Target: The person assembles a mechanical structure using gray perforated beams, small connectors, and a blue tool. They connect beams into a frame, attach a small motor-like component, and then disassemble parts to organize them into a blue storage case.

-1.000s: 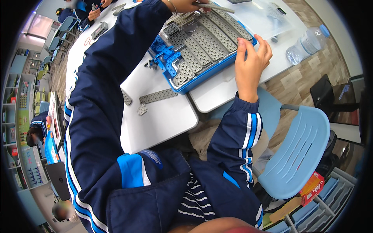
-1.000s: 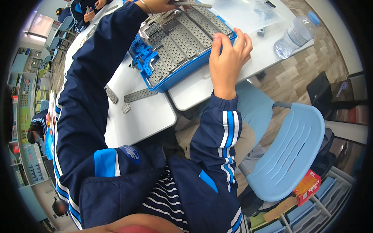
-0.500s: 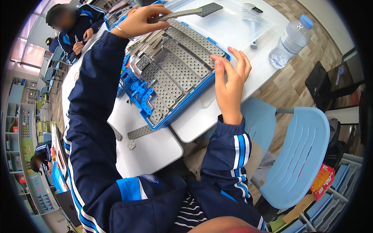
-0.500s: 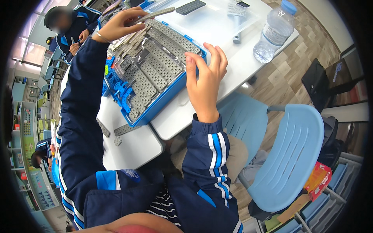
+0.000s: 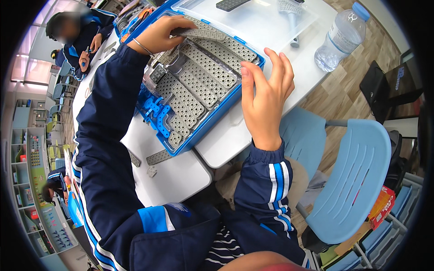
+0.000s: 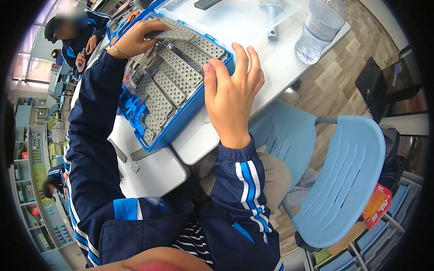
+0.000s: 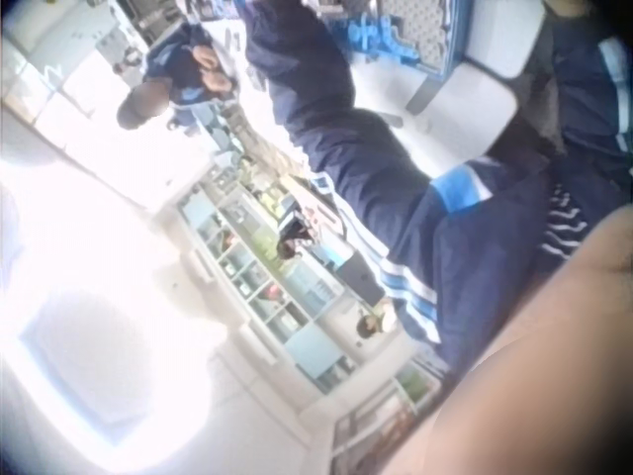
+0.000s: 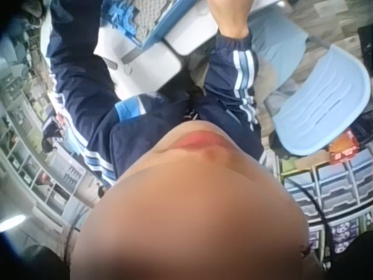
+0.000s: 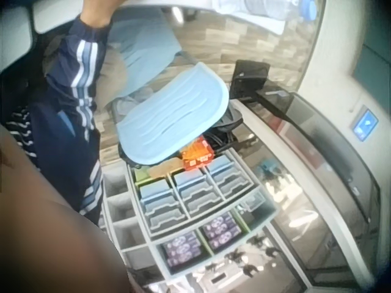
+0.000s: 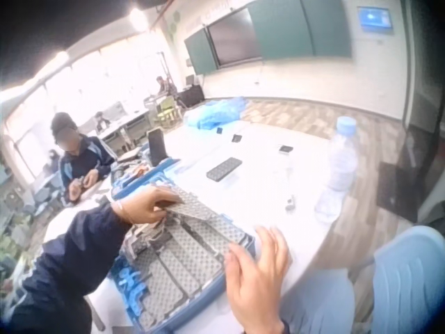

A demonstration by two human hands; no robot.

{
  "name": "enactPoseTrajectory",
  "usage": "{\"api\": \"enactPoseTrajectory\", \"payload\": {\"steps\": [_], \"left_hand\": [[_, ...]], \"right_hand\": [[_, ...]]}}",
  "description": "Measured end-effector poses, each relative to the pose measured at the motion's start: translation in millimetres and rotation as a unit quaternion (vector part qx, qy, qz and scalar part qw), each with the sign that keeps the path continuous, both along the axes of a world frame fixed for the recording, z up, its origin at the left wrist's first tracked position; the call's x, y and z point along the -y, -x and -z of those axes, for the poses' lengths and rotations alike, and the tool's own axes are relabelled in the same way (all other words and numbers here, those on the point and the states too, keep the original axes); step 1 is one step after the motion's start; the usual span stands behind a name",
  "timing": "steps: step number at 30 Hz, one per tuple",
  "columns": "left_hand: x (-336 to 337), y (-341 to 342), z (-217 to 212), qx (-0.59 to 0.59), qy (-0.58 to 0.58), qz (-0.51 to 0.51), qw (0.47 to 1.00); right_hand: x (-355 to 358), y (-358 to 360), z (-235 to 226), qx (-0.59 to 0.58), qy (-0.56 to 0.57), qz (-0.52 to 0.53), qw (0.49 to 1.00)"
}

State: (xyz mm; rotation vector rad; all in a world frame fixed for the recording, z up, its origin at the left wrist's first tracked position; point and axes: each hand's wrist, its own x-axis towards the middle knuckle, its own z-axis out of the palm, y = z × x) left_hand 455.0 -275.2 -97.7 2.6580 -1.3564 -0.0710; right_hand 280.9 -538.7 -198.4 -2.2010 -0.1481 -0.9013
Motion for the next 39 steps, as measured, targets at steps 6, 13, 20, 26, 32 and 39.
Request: {"api": "enactPoseTrajectory", "payload": {"steps": [6,13,20,26,32,39], "left_hand": [[0,8,6,0.021,0.009,0.04,0.999],[5,11,7,0.009,0.006,0.016,1.0],[1,10,5,-0.001,0.034,0.051,0.998],[16,12,-9,-0.038,0.062,0.077,0.994],[45,20,1,-0.072,0.055,0.105,0.99],[53,25,13,-0.14,0.144,0.111,0.973]], "right_hand": [[-2,3,-4,-0.029,0.012,0.002,1.0],[-4,0,0,-0.01,-0.026,-0.034,0.999],[-7,0,2,-0.021,0.006,-0.02,1.0],[-5,-3,2,0.009,-0.112,-0.06,0.992],[-3,-3,2,0.017,-0.169,-0.059,0.984],[0,-1,2,0.014,-0.151,-0.047,0.987]]}}
